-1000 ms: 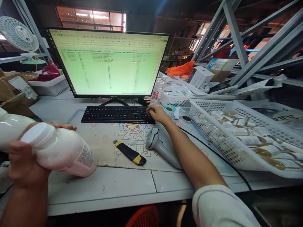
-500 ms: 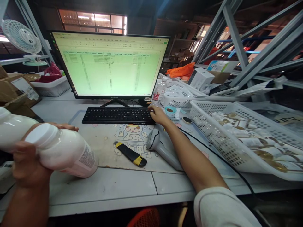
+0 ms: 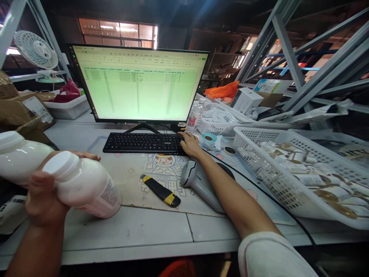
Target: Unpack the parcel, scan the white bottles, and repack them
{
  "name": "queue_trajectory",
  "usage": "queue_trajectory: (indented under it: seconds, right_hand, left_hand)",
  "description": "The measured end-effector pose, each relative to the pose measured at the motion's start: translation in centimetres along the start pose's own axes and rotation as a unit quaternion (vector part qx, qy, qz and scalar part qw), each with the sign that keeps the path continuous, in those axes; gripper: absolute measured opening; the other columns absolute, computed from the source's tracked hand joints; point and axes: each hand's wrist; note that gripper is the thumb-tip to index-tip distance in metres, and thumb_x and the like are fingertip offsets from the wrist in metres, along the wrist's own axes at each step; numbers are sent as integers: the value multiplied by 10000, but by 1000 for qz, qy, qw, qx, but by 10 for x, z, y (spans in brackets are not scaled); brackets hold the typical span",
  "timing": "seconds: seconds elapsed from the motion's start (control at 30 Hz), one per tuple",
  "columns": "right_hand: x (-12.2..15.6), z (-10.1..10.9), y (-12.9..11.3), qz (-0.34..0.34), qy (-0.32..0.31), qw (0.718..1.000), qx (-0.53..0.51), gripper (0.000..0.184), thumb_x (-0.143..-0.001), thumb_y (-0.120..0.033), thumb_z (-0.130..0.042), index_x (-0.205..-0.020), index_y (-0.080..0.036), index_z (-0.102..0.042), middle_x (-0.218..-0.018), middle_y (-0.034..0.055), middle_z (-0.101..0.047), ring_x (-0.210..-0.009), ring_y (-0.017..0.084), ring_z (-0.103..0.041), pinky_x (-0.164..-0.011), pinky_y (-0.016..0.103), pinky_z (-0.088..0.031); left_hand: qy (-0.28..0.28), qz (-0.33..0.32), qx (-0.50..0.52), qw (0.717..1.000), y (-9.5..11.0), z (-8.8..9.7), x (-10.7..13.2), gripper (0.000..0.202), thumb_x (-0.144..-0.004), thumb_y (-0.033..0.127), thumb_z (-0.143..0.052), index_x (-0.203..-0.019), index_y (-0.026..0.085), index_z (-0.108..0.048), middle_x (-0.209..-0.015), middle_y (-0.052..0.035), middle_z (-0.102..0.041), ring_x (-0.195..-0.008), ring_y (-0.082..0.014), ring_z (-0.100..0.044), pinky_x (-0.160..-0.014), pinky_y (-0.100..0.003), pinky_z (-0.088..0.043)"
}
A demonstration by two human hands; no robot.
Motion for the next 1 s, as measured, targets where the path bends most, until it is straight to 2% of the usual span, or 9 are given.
queue_trajectory:
  seconds: [0.1,0.23,0.33,0.47,0.57,0.67,0.83,1.0]
  right_hand:
    - [1,0,3,9,7,1000,7,616,-941,-241,-434,-1538,-129,-539,-1558,159,-523,-1500,358,-401,-1261,611,-255]
    - [-1,-5,11,29,-13,999,10,610,-934,-206,-419,-1511,-64,-553,-1515,177,-564,-1396,328,-530,-1211,522,-392]
    - [-3,-12,15,50,-30,998,16,601,-957,-201,-411,-1523,-56,-548,-1534,168,-549,-1414,309,-520,-1231,481,-380]
    - [-3,-20,16,54,-47,997,35,580,-991,-223,-425,-1541,-93,-555,-1588,155,-496,-1480,322,-449,-1258,511,-337]
    - [-2,-21,16,46,-54,996,48,575,-1017,-233,-418,-1564,-107,-541,-1616,154,-461,-1512,333,-407,-1260,535,-331]
    - [-1,-19,14,39,-60,996,60,569,-1032,-233,-420,-1579,-115,-530,-1631,154,-440,-1528,335,-383,-1259,536,-337]
    - [1,-15,7,23,-65,994,82,565,-1046,-213,-415,-1586,-79,-515,-1641,183,-413,-1539,342,-362,-1256,531,-342]
    - [3,-9,0,7,-74,992,102,552,-1058,-204,-401,-1581,-72,-516,-1640,187,-413,-1528,344,-377,-1239,519,-362]
  left_hand:
    - [-10,-10,21,1000,-8,7,-1,514,-778,800,-690,-923,322,-814,-955,-19,-762,-935,-349,-693,-752,-525,-587]
    - [-23,-16,17,999,-16,11,1,633,-851,818,-587,-1015,237,-780,-1049,-102,-752,-976,-335,-690,-809,-443,-589]
    - [-40,-28,11,999,-19,13,1,666,-891,813,-520,-1051,212,-758,-1077,-138,-737,-1005,-333,-690,-830,-399,-587]
    - [-54,-34,19,998,-22,17,1,629,-886,770,-542,-1049,203,-758,-1070,-153,-731,-986,-337,-691,-783,-386,-601]
    - [-45,-13,23,999,-27,21,-1,658,-869,791,-552,-1059,196,-760,-1099,-168,-726,-1018,-349,-684,-809,-393,-603]
    - [-63,-13,39,997,-31,24,-3,641,-848,782,-576,-1044,203,-768,-1077,-175,-733,-1006,-373,-695,-803,-423,-612]
    - [-25,2,37,999,-27,19,-1,642,-823,805,-594,-1030,221,-762,-1088,-144,-726,-1035,-353,-681,-845,-401,-598]
    - [-20,10,34,999,-20,12,3,670,-804,834,-607,-1028,223,-764,-1081,-139,-726,-1019,-347,-678,-840,-408,-597]
Point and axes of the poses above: each hand's wrist, its own x-axis away from the middle knuckle, its own z-axis out of the back of the hand, y = z × x
